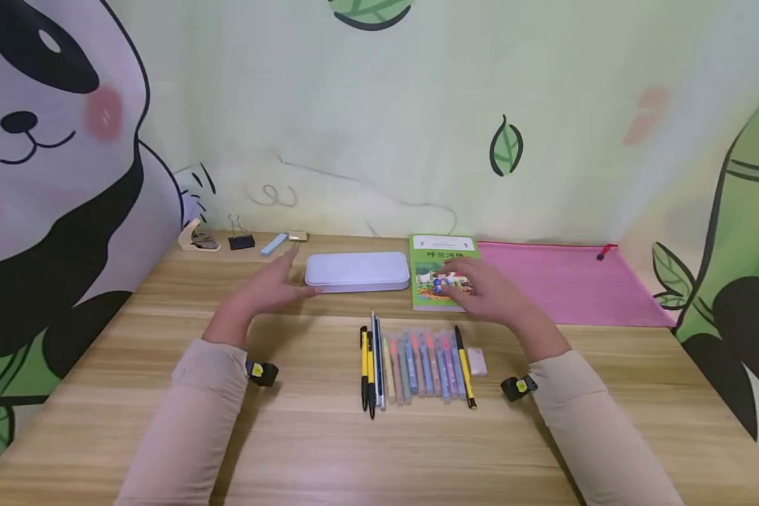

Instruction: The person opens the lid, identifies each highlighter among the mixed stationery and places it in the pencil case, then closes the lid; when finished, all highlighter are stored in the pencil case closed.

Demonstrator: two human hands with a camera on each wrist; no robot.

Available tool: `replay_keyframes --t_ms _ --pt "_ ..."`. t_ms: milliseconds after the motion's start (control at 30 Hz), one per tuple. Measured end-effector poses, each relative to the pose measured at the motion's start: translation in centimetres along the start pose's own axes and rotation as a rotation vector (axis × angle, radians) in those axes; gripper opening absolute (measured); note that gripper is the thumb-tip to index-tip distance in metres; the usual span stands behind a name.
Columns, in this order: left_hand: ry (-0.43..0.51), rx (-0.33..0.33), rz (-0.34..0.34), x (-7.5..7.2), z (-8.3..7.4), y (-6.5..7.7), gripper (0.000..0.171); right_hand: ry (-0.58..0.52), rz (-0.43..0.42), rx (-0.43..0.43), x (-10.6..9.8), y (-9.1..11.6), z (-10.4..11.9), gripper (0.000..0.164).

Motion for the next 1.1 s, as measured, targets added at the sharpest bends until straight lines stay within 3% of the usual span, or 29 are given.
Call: replay_keyframes --t_ms 100,200,367,500,700,900,1100 --pt "0.074 -0.020 -0.016 1.8 1.3 -1.1 0.116 -0.133 0.007 -0.083 1.3 -0.7 1.0 0.033" --pt "0.129 -0.022 -0.038 3.4 2.5 -2.1 0.121 -0.215 0.049 -0.088 2.5 -1.3 1.5 0.036" --pt "0.176 -0.017 -0.082 4.7 3.7 -3.2 0.126 -0.181 0.056 -0.026 3.0 -2.4 1.3 0.041" --pt "0.145 -0.010 -0.096 4.8 3.8 -3.9 0.123 -0.140 0.050 -0.009 2.4 -3.3 0.9 0.044" --pt "0.137 0.021 -0.106 4.4 4.1 -4.7 0.117 -0.089 0.127 0.029 2.2 -4.5 0.6 0.052" --pt "0.322 -0.002 -0.065 3.9 4.3 -4.6 0.109 -0.052 0.193 0.080 2.9 -5.1 0.9 0.066" --pt "0.455 -0.017 0.010 3.4 3.7 -3.5 0.096 -0.054 0.219 0.078 3.5 -5.1 1.1 0.059"
Point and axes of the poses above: each hand's wrist, its own y-axis away from the middle knuckle, its own x-axis out of the palm, z = x × y, the point moved 3 cm from there along -y, towards the middle knuckle, and after that the axes turned 4 degrees about -y, right-handed, at the moved point
